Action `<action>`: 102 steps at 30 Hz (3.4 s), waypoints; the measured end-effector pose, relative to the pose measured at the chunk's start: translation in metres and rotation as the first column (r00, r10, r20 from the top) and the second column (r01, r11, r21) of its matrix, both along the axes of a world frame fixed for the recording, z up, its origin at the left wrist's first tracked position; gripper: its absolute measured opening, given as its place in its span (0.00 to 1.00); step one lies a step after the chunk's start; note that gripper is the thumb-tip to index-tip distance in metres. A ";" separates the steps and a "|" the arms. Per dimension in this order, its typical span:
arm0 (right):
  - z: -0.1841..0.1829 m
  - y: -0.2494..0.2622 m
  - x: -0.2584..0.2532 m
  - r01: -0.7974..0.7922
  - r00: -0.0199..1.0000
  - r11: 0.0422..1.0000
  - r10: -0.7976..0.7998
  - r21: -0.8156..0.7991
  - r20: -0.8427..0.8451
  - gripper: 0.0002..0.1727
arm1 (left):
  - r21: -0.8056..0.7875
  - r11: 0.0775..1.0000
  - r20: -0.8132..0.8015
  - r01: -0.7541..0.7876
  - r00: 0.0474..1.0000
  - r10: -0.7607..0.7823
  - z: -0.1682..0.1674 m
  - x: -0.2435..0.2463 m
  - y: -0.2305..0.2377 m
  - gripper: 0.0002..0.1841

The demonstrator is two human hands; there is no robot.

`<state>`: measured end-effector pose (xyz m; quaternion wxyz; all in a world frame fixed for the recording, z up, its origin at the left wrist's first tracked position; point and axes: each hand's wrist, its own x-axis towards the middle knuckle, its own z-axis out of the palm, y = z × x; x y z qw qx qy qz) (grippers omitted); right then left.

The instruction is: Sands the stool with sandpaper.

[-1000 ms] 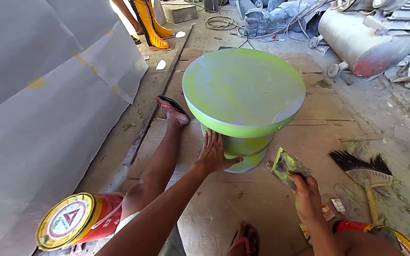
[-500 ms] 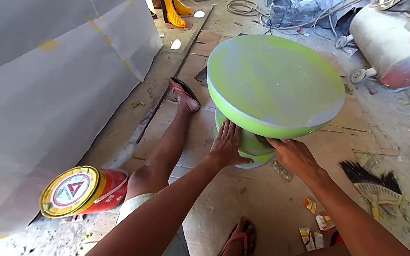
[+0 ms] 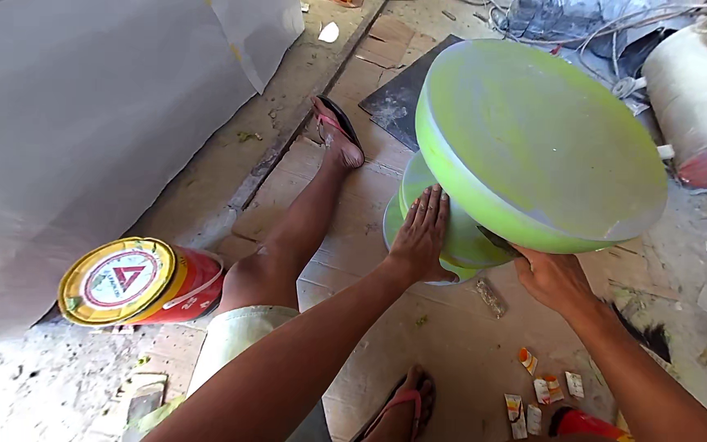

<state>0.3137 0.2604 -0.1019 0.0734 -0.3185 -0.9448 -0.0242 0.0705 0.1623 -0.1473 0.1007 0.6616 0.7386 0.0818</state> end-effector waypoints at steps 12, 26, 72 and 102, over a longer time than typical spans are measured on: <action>0.015 -0.021 0.007 -0.084 0.978 0.986 0.109 -0.144 0.177 0.30 | 0.045 0.999 0.014 0.018 1.000 -0.019 -0.005 0.000 -0.002 0.87; -0.014 -0.011 -0.015 -0.040 0.991 0.999 0.044 -0.033 0.126 0.39 | 0.017 1.000 0.050 0.002 0.999 -0.003 -0.005 0.004 0.003 0.91; -0.003 -0.035 0.001 -0.025 0.986 0.994 0.043 -0.109 0.163 0.33 | 0.007 1.000 0.030 0.004 1.000 -0.004 0.000 0.003 0.000 0.90; 0.020 -0.008 0.025 -0.097 0.979 0.980 0.126 -0.174 0.163 0.28 | 0.035 0.999 0.059 -0.021 0.998 0.019 -0.002 0.003 0.004 0.92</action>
